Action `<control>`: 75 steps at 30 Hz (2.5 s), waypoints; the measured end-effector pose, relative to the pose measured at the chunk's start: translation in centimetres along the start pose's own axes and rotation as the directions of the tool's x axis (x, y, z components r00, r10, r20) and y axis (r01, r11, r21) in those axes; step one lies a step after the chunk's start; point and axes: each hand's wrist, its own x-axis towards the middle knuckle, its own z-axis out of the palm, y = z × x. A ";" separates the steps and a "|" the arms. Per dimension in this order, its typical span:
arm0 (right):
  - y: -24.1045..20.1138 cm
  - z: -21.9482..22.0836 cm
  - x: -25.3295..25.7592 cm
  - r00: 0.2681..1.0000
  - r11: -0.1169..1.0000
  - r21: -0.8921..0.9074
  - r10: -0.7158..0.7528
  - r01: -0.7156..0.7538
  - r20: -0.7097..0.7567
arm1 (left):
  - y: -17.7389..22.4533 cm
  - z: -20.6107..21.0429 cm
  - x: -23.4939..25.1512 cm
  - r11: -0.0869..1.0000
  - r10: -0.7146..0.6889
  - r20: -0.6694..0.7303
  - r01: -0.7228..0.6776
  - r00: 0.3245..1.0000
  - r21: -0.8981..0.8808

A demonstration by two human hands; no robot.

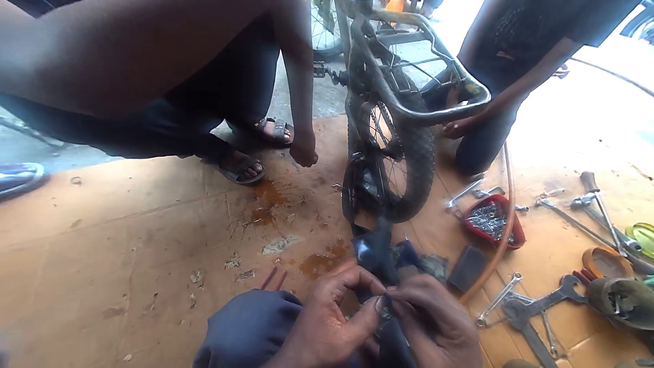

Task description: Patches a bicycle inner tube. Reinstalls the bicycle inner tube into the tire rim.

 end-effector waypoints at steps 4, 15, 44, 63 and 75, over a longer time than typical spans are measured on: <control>-0.2 0.1 -0.1 0.999 0.999 0.012 0.034 -0.035 0.015 | 0.1 -0.1 -0.1 1.000 -0.013 0.010 0.013 1.000 -0.028; -0.7 -0.5 0.0 0.985 0.985 0.062 0.158 -0.163 0.068 | 0.5 -0.6 -0.3 1.000 -0.004 0.110 0.007 0.994 -0.026; -1.1 -1.1 0.1 0.986 0.987 0.044 0.149 -0.153 0.072 | 0.5 -0.8 0.1 0.988 -0.067 0.158 0.087 0.985 -0.125; -1.0 -1.7 0.2 0.984 0.985 0.067 0.151 -0.158 0.098 | 0.1 -0.7 0.3 0.997 -0.032 0.180 0.044 0.983 -0.065; -1.2 -2.0 0.1 0.993 0.988 -0.157 0.026 -0.007 0.118 | -0.2 -0.6 0.2 1.000 -0.004 0.162 0.009 0.987 -0.030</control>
